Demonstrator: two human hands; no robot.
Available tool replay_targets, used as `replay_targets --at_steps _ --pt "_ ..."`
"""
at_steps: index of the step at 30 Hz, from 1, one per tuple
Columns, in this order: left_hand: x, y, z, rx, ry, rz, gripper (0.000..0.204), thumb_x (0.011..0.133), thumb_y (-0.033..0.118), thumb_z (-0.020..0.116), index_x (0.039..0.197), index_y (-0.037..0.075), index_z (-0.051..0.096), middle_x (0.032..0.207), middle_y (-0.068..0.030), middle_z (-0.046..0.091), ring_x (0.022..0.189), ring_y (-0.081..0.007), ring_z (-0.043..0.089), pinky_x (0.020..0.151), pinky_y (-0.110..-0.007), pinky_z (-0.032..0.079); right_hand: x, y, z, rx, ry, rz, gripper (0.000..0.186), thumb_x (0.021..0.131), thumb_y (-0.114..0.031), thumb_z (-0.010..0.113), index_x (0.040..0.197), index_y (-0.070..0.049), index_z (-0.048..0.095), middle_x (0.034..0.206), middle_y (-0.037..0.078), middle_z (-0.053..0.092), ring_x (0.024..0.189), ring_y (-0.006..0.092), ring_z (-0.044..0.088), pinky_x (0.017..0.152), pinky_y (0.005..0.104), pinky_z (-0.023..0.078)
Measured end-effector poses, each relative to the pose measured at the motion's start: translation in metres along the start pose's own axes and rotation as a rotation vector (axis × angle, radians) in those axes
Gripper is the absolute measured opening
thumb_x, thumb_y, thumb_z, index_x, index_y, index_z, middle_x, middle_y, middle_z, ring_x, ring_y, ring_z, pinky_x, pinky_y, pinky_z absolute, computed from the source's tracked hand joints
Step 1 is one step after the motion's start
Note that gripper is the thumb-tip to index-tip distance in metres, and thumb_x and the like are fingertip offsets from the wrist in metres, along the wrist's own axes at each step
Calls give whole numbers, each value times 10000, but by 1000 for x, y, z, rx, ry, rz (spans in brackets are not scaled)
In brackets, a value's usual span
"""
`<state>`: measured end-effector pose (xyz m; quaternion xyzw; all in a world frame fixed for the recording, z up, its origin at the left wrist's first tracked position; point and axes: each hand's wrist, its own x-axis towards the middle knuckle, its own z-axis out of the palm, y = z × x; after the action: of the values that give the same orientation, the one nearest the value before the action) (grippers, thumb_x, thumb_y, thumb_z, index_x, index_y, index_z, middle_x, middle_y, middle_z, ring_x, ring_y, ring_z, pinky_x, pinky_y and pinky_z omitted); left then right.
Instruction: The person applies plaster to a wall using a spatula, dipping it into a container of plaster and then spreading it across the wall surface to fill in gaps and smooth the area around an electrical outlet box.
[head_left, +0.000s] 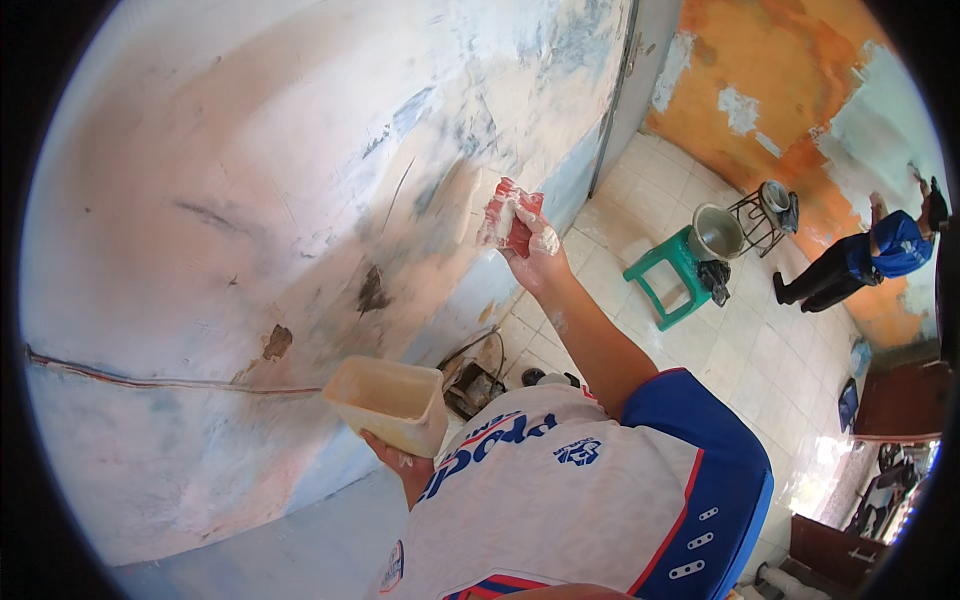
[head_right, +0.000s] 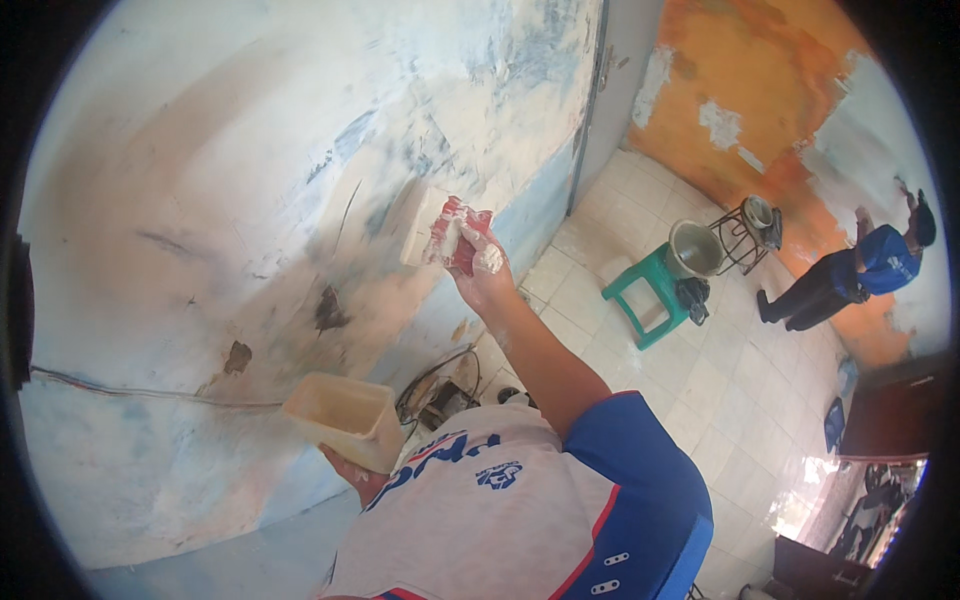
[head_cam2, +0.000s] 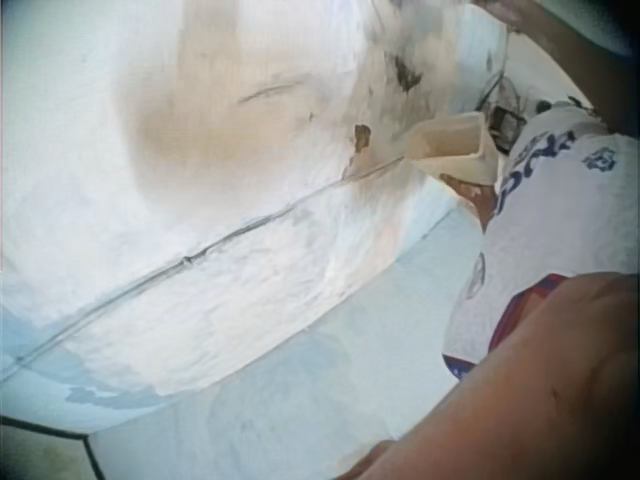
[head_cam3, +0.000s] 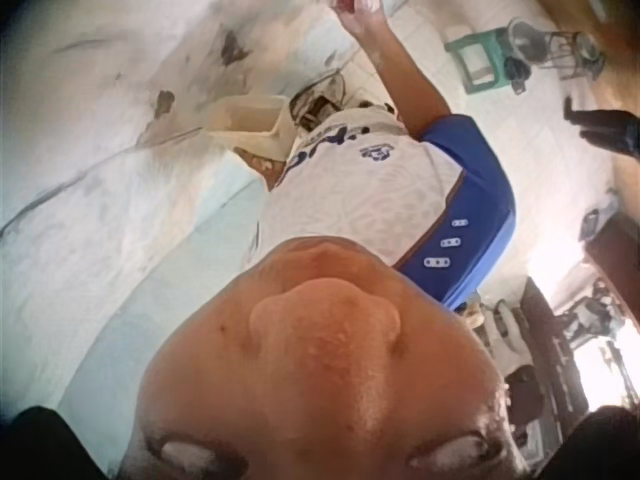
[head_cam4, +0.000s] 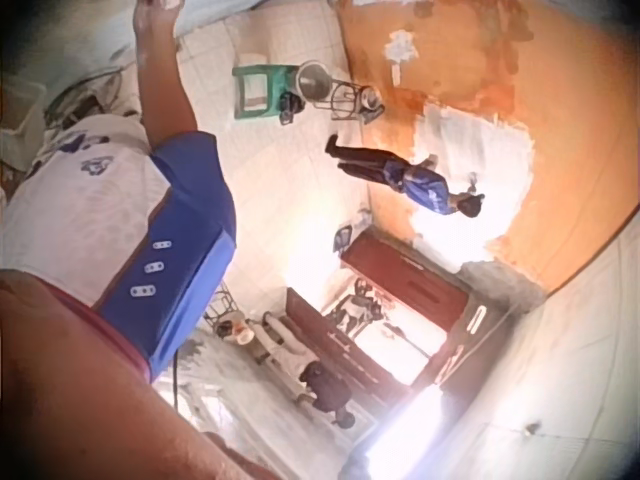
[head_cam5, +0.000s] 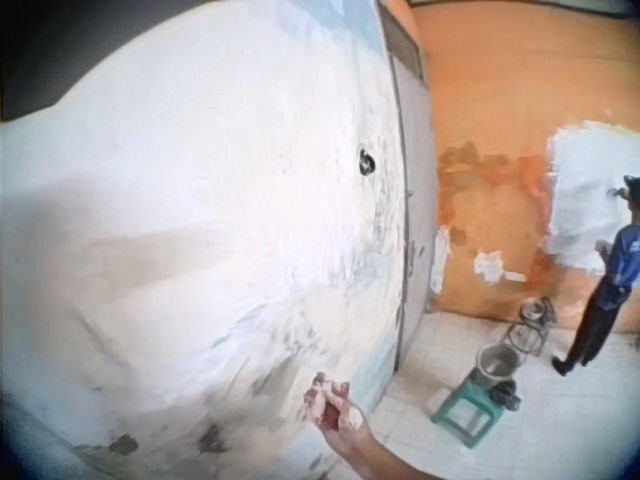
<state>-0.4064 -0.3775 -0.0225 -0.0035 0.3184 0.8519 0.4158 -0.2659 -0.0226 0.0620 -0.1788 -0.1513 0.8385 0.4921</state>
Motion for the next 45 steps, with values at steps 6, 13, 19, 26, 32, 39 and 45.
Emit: replay_targets --at_steps 6,13,19,26,32,39,45 --pt "-13 24 -16 43 -88 10 683 1026 609 339 1548 174 272 1567 -67 343 1406 -283 379 1180 -481 318 -45 25 -12 -123 120 78 351 1019 -238 546 1367 -188 542 1213 11 668 1094 204 649 977 427 490" --pt "-34 46 -30 93 -79 -11 693 1013 640 330 1538 189 306 1527 -81 404 1366 -303 433 1138 -483 382 -90 92 -41 -148 156 231 351 1030 -274 541 1378 -225 530 1248 21 652 1127 212 635 979 465 497" --pt "-43 55 -59 53 -50 -71 697 1017 643 302 1542 184 300 1525 -86 407 1366 -300 438 1129 -485 392 -109 121 -46 -141 195 293 320 1037 -269 528 1346 -193 559 1225 25 666 1106 220 647 929 448 531" --pt "-40 68 -85 109 -73 -15 715 983 575 504 1526 148 323 1530 -98 406 1386 -312 412 1152 -505 360 -48 89 -37 -76 -18 56 319 981 -253 620 1290 -182 582 1158 3 664 1061 210 640 915 421 540" --pt "-33 85 -87 -63 48 33 714 987 572 495 1530 142 317 1524 -99 419 1377 -317 426 1143 -501 375 39 -29 52 -445 -154 -773 391 1013 -121 547 1385 -3 511 1229 68 637 1083 201 630 972 331 514" --pt "-48 82 -71 45 129 121 710 996 594 445 1537 155 308 1528 -99 413 1380 -333 420 1145 -512 373 86 82 49 -1454 73 -1178 565 914 -7 556 1472 -26 466 1302 201 642 1028 258 691 794 312 540" --pt "-47 83 -66 -5 132 82 716 993 596 454 1537 155 308 1531 -108 409 1380 -334 420 1144 -510 376 -65 221 11 -1507 -498 -1174 421 973 -38 527 1392 -59 556 1363 225 586 1175 289 642 902 378 554"
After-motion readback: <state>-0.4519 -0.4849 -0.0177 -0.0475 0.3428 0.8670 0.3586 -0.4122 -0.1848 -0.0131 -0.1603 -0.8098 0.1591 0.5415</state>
